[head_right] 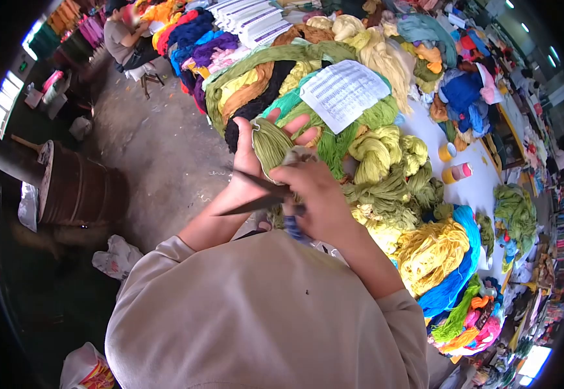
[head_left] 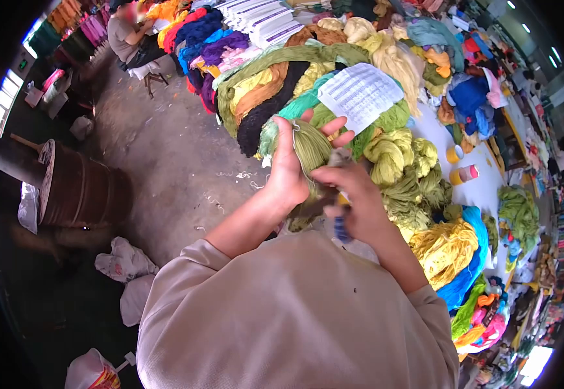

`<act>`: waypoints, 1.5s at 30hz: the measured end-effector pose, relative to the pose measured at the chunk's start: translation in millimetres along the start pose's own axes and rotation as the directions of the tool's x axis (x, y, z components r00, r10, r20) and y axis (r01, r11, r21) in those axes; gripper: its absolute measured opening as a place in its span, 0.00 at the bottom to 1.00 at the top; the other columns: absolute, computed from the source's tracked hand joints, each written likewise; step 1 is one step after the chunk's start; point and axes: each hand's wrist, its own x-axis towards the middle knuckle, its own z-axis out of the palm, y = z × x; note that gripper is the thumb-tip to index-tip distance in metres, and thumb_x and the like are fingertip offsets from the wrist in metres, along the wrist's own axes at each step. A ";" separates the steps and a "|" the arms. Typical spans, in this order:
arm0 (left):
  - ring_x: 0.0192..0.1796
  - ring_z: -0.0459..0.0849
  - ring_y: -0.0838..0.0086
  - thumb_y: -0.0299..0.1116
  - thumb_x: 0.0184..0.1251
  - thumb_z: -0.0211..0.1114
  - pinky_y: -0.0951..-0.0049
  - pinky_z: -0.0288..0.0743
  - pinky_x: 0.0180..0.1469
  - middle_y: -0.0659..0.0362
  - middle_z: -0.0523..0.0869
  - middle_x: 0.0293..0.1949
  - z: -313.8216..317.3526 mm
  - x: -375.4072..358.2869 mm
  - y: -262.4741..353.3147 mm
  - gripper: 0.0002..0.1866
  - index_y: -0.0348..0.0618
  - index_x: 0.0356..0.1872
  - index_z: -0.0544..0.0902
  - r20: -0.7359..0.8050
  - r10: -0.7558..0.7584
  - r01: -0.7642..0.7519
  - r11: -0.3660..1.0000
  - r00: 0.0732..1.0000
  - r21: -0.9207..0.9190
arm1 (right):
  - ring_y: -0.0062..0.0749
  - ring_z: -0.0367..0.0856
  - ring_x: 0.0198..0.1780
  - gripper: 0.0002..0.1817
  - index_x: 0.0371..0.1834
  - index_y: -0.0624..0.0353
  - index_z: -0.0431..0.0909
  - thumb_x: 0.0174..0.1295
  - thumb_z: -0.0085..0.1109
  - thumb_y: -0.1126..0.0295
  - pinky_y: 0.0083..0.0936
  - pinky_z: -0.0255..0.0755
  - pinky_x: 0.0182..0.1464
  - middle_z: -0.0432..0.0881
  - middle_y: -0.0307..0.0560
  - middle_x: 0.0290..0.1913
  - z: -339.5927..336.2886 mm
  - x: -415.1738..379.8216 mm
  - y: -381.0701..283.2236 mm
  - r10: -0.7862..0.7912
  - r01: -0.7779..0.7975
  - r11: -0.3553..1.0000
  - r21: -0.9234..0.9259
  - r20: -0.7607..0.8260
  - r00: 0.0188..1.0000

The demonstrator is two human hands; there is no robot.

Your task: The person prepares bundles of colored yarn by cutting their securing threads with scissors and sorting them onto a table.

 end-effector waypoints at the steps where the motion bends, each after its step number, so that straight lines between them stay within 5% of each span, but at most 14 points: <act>1: 0.65 0.79 0.52 0.76 0.65 0.47 0.47 0.71 0.66 0.45 0.76 0.68 1.6 0.2 -2.3 0.43 0.62 0.73 0.57 0.012 0.017 -0.018 1.000 1.000 0.021 | 0.52 0.79 0.39 0.23 0.53 0.58 0.77 0.51 0.66 0.81 0.40 0.75 0.43 0.81 0.49 0.37 1.9 4.9 -3.7 -0.058 0.063 0.990 -0.126 0.039 0.998; 7: 0.66 0.78 0.54 0.70 0.74 0.40 0.53 0.72 0.67 0.44 0.74 0.69 -12.0 12.2 29.3 0.40 0.54 0.76 0.54 -0.007 0.332 -0.315 0.901 0.943 0.299 | 0.27 0.77 0.29 0.18 0.48 0.58 0.78 0.56 0.71 0.80 0.23 0.70 0.32 0.77 0.43 0.29 -22.2 -76.3 18.4 0.159 -0.168 0.950 0.262 0.053 0.986; 12: 0.67 0.77 0.57 0.64 0.78 0.48 0.57 0.69 0.68 0.46 0.75 0.70 -20.7 5.7 42.8 0.43 0.44 0.79 0.51 0.395 0.333 -0.514 0.471 0.856 0.717 | 0.25 0.81 0.38 0.26 0.56 0.59 0.73 0.55 0.75 0.78 0.24 0.75 0.41 0.84 0.40 0.37 -42.5 -149.0 53.1 0.767 -0.806 0.591 0.021 0.294 0.570; 15: 0.78 0.60 0.50 0.54 0.65 0.71 0.48 0.52 0.77 0.47 0.71 0.73 -1.4 -1.8 26.5 0.38 0.38 0.69 0.73 0.541 0.013 -0.530 -0.186 0.841 0.828 | 0.38 0.76 0.63 0.38 0.69 0.60 0.62 0.56 0.74 0.76 0.37 0.69 0.67 0.75 0.53 0.64 -31.5 -124.9 70.9 0.439 -0.424 0.892 0.158 -0.074 0.895; 20: 0.84 0.45 0.49 0.66 0.54 0.72 0.48 0.40 0.80 0.49 0.60 0.80 36.2 -0.5 14.0 0.44 0.42 0.64 0.80 0.688 -0.087 -0.668 -0.353 0.721 0.655 | 0.41 0.66 0.74 0.61 0.79 0.64 0.53 0.41 0.86 0.69 0.41 0.59 0.75 0.64 0.52 0.75 8.6 -27.3 28.8 0.291 -0.166 0.832 0.529 -0.162 0.943; 24: 0.83 0.45 0.49 0.75 0.51 0.66 0.46 0.36 0.81 0.51 0.60 0.80 4.8 12.0 50.2 0.44 0.50 0.60 0.83 0.669 -0.231 -0.642 -0.607 0.707 0.469 | 0.41 0.77 0.65 0.55 0.77 0.62 0.56 0.43 0.79 0.76 0.35 0.73 0.66 0.74 0.53 0.67 -9.5 -28.2 31.3 0.502 -0.242 0.508 0.826 -0.055 0.863; 27: 0.83 0.47 0.50 0.77 0.50 0.65 0.48 0.38 0.81 0.53 0.56 0.82 -59.7 13.7 68.0 0.55 0.51 0.74 0.70 0.574 -0.100 -0.400 -0.812 0.813 0.425 | 0.42 0.82 0.59 0.52 0.76 0.62 0.58 0.43 0.75 0.73 0.36 0.75 0.63 0.81 0.55 0.59 -40.2 -29.9 41.4 0.475 -0.176 0.581 0.795 -0.155 0.866; 30: 0.82 0.52 0.56 0.82 0.47 0.59 0.50 0.48 0.81 0.52 0.47 0.83 -69.6 11.0 83.5 0.70 0.49 0.83 0.41 0.525 0.118 -0.516 -0.095 0.843 0.851 | 0.41 0.82 0.59 0.50 0.74 0.62 0.60 0.43 0.73 0.73 0.36 0.76 0.61 0.82 0.55 0.58 -53.1 -40.3 55.1 0.526 -0.196 0.501 0.843 -0.117 0.843; 33: 0.79 0.62 0.55 0.84 0.47 0.55 0.49 0.61 0.76 0.47 0.58 0.80 -35.7 26.1 60.3 0.67 0.47 0.82 0.49 0.364 0.522 -0.636 0.610 0.771 0.473 | 0.38 0.79 0.61 0.45 0.71 0.60 0.67 0.48 0.80 0.68 0.31 0.69 0.66 0.78 0.51 0.61 -37.7 -39.3 46.4 0.608 -0.508 0.529 0.680 0.114 0.786; 35: 0.74 0.70 0.57 0.82 0.52 0.54 0.50 0.64 0.75 0.47 0.67 0.75 -8.9 28.0 53.5 0.61 0.47 0.79 0.57 0.197 0.425 -0.462 0.859 0.883 0.218 | 0.32 0.77 0.60 0.40 0.71 0.58 0.67 0.54 0.76 0.73 0.31 0.66 0.68 0.77 0.45 0.62 -26.2 -44.6 50.9 0.522 -0.536 0.776 0.333 0.140 0.842; 38: 0.68 0.78 0.61 0.72 0.65 0.56 0.56 0.76 0.67 0.47 0.72 0.72 4.3 27.1 42.0 0.46 0.46 0.73 0.67 -0.015 0.278 -0.277 0.960 0.961 0.038 | 0.20 0.78 0.45 0.26 0.66 0.57 0.75 0.64 0.66 0.76 0.13 0.73 0.46 0.81 0.44 0.50 -12.1 -40.7 37.2 0.534 -0.485 0.740 0.466 0.032 0.845; 41: 0.66 0.79 0.63 0.64 0.67 0.61 0.59 0.81 0.63 0.48 0.74 0.69 -6.8 26.9 36.3 0.40 0.43 0.70 0.70 -0.011 0.184 -0.184 0.971 0.983 -0.155 | 0.13 0.69 0.22 0.17 0.57 0.57 0.82 0.65 0.66 0.76 0.13 0.62 0.26 0.77 0.32 0.30 -28.0 -29.9 28.2 0.656 -0.710 -0.104 0.696 0.585 0.477; 43: 0.65 0.80 0.64 0.62 0.67 0.63 0.60 0.81 0.63 0.49 0.75 0.69 -12.8 28.6 37.7 0.39 0.42 0.69 0.71 -0.015 0.167 -0.167 0.966 0.986 -0.196 | 0.12 0.69 0.23 0.16 0.57 0.57 0.82 0.66 0.67 0.73 0.14 0.60 0.25 0.74 0.30 0.31 -15.2 -38.0 20.3 0.524 -0.647 0.573 0.503 0.383 0.761; 45: 0.64 0.81 0.59 0.63 0.70 0.59 0.56 0.81 0.64 0.46 0.75 0.68 -16.6 28.1 43.6 0.38 0.45 0.70 0.68 0.045 0.144 -0.120 0.930 0.989 -0.347 | 0.12 0.69 0.24 0.16 0.56 0.57 0.82 0.66 0.69 0.69 0.15 0.59 0.26 0.72 0.28 0.30 -11.7 -36.0 16.9 0.516 -0.653 0.564 0.506 0.401 0.757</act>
